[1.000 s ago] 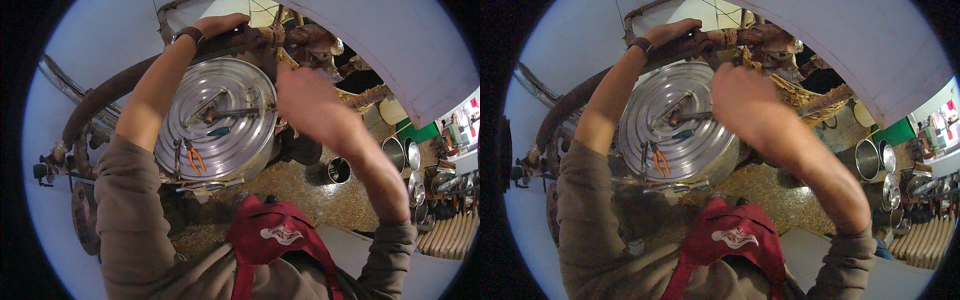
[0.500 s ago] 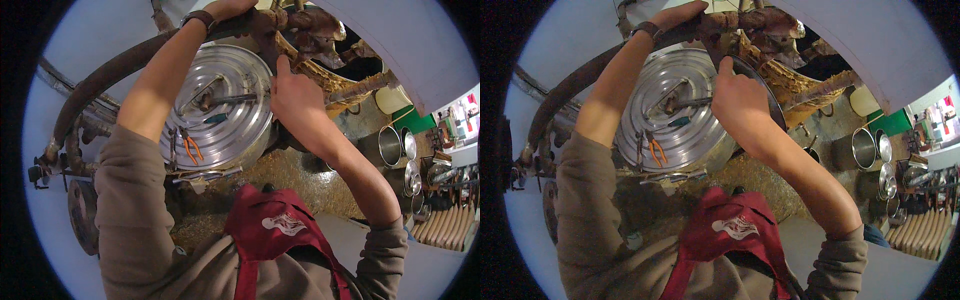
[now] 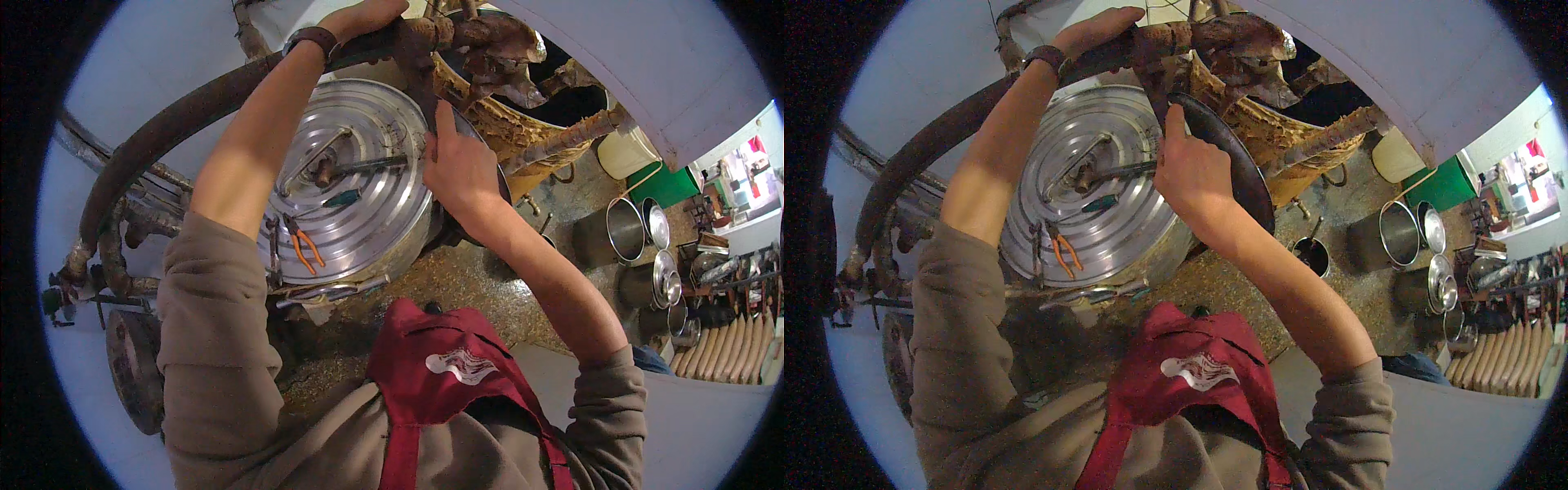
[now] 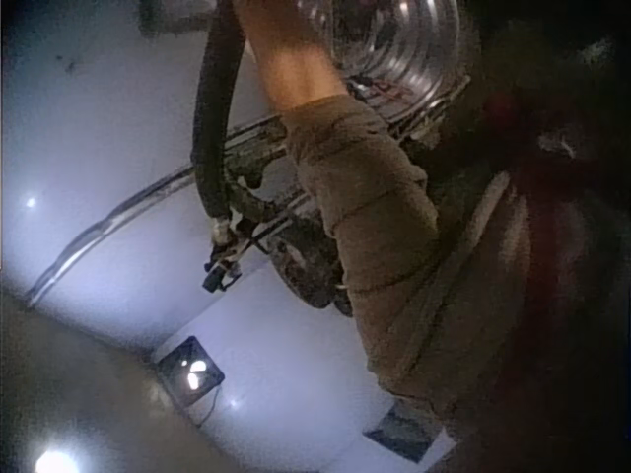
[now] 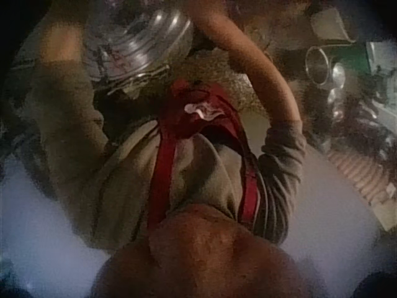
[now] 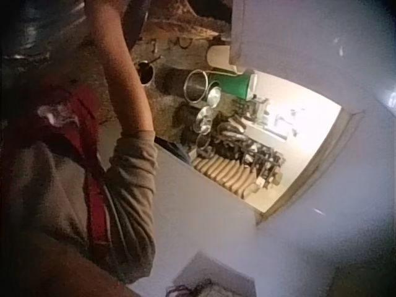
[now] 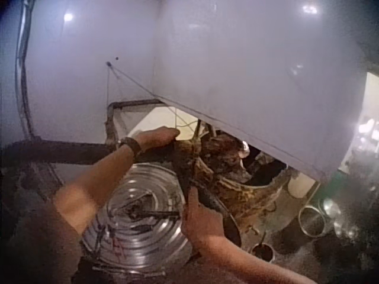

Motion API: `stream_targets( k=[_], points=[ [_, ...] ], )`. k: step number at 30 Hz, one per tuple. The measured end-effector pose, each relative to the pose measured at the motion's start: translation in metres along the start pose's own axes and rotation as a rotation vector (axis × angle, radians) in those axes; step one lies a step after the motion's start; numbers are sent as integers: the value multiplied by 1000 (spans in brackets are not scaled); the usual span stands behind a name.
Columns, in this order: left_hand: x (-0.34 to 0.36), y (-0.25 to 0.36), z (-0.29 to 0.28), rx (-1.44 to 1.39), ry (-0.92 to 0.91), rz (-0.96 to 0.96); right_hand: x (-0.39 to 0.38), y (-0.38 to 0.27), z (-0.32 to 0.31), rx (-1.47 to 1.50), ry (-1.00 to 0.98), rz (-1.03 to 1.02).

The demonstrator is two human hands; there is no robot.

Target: The person uses a hammer and pliers to repeatedly strike and adjust a pipe joint above a large metal container. They reposition the tools and the pipe several times, then place the tools on the container lid and walk away.

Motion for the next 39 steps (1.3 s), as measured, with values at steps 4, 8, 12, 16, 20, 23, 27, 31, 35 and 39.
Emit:
stream_targets(
  k=[4, 8, 12, 16, 20, 23, 27, 31, 35, 39],
  points=[
    [-30, 33, -7, -546, -43, -240, -2, 0, 2, -15, -34, 36],
    [-55, 53, -25, -606, -58, -125, 7, -5, -25, 104, -101, 77],
    [-76, 38, -40, -585, -96, -124, 25, -7, -57, 496, -292, 197],
    [-93, 31, -44, -148, -64, -14, 24, -14, -57, 153, -225, 72],
    [-94, 37, -42, 92, 17, -47, 11, -13, -30, 30, -203, 70],
    [-95, 36, -44, 239, 58, -110, 8, -14, -26, 82, -231, 88],
    [-97, 39, -44, 136, 5, -1, 13, -25, -41, 139, -339, 74],
    [-91, 36, -53, -190, 149, -103, 29, -32, -63, 72, -326, 14],
    [-68, 28, -41, -376, -76, -271, 24, -37, -53, 30, -348, 25],
    [-44, 40, -42, -78, 118, 253, 14, -31, -41, 74, -285, 26]
  ],
)
Point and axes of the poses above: each hand's wrist, its own x-axis towards the middle knuckle, its own z-axis out of the palm, y = z × x, the point moved 6 cm from there along x, towards the middle knuckle, and after that the axes turned 7 degrees about y, right-handed, at the moved point
